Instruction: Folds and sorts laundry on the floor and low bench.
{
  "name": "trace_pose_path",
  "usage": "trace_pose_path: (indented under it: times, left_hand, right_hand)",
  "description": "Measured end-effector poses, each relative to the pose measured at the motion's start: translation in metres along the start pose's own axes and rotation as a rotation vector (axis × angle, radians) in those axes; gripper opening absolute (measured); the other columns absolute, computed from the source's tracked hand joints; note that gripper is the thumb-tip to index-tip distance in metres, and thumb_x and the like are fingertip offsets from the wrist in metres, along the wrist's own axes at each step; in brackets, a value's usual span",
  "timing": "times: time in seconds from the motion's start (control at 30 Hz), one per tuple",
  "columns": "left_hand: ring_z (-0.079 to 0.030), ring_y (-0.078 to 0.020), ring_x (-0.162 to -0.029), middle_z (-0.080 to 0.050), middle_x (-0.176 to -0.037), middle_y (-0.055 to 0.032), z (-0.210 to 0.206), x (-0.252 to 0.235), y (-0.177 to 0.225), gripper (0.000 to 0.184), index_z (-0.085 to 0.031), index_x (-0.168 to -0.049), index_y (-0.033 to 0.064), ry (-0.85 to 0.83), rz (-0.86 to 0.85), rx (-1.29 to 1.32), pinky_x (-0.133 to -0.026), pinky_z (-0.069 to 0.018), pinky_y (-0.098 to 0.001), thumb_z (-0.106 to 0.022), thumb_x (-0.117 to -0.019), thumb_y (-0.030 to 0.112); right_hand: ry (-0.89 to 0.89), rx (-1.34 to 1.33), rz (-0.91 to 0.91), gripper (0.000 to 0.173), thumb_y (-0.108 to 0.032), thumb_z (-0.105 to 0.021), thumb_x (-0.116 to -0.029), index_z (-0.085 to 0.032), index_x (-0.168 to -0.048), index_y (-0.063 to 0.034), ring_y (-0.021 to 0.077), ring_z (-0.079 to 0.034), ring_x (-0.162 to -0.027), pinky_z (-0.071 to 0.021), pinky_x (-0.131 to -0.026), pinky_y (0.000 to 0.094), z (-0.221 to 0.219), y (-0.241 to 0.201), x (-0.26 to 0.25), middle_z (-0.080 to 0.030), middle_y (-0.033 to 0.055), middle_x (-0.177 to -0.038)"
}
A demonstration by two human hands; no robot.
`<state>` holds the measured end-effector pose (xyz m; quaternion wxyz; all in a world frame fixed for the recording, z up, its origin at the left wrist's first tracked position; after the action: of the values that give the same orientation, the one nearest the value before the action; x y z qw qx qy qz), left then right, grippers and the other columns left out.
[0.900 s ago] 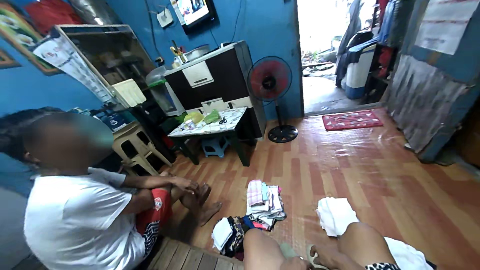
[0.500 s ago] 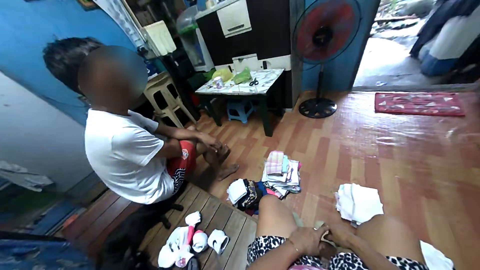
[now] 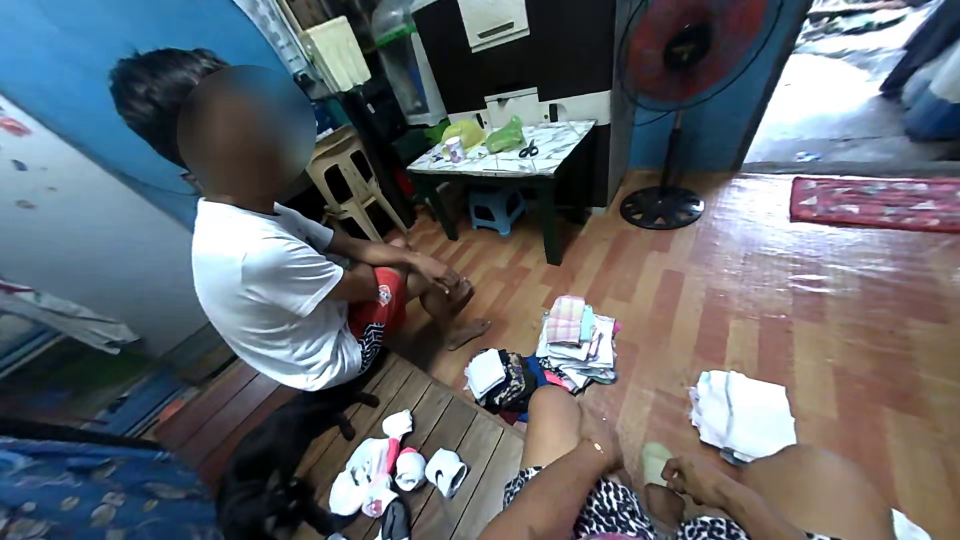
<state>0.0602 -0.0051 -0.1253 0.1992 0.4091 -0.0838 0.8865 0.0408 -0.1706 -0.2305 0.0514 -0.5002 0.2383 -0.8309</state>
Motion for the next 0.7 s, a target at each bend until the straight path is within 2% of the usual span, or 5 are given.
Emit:
trace_pose_path:
  times: [0.1,0.33,0.47,0.53,0.7]
  left_hand:
    - [-0.044,-0.0493,-0.137,-0.054,-0.141,-0.0297,-0.009,-0.012,0.0,0.056,-0.064,-0.126,-0.0074,-0.021,0.037,-0.06,-0.114,-0.0162,-0.0763,-0.062,-0.0968,0.041]
    - [-0.049,-0.0474,-0.132,-0.057,-0.138,-0.0284,-0.016,-0.015,0.012,0.058,-0.063,-0.126,-0.0073,-0.036,0.044,-0.147,-0.111,-0.0268,-0.0727,-0.062,-0.0964,0.043]
    - [-0.053,-0.0449,-0.129,-0.062,-0.133,-0.025,-0.017,-0.002,0.018,0.058,-0.067,-0.121,-0.0028,-0.009,-0.019,-0.122,-0.112,-0.0275,-0.0715,-0.064,-0.0936,0.048]
    - [-0.054,-0.0462,-0.127,-0.063,-0.13,-0.0258,-0.018,0.011,0.029,0.051,-0.068,-0.12,-0.0031,-0.028,-0.078,0.002,-0.113,-0.0261,-0.0714,-0.064,-0.0964,0.042]
    - [-0.062,-0.0463,-0.116,-0.067,-0.122,-0.026,-0.031,0.033,0.078,0.04,-0.067,-0.124,0.0004,-0.156,-0.269,0.095,-0.093,-0.0464,-0.0698,-0.061,-0.1001,0.032]
  right_hand:
    - [0.025,-0.008,0.008,0.034,-0.027,-0.062,-0.1033,-0.067,-0.131,-0.0077,0.0361,-0.07,-0.103,-0.0536,-0.095,0.0545,0.0,0.009,-0.008,-0.07,0.0207,-0.119]
    - [0.036,-0.028,0.003,0.034,-0.027,-0.061,-0.1038,-0.066,-0.132,-0.0075,0.0342,-0.071,-0.1,-0.0547,-0.093,0.0522,0.001,0.016,-0.014,-0.071,0.0196,-0.119]
    - [0.085,-0.009,0.032,0.034,-0.03,-0.062,-0.1026,-0.069,-0.128,-0.0084,0.035,-0.072,-0.1,-0.0553,-0.094,0.0543,0.001,0.022,-0.02,-0.073,0.0182,-0.116]
    - [0.091,0.009,0.047,0.035,-0.032,-0.063,-0.1021,-0.07,-0.127,-0.0093,0.0351,-0.072,-0.1,-0.0555,-0.093,0.0548,-0.001,0.023,-0.024,-0.073,0.0177,-0.115]
    - [0.065,0.057,0.043,0.035,-0.03,-0.061,-0.1032,-0.068,-0.13,-0.0092,0.0365,-0.071,-0.104,-0.0532,-0.096,0.0561,0.002,0.003,-0.006,-0.072,0.0194,-0.119]
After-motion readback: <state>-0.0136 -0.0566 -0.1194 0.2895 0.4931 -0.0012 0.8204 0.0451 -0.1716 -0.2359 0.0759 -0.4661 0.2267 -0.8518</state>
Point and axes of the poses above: each hand's wrist, its own x-axis away from the middle knuckle, its own z-axis out of the back of the hand, y = z × x, the point moved 6 cm from there along -x, towards the middle knuckle
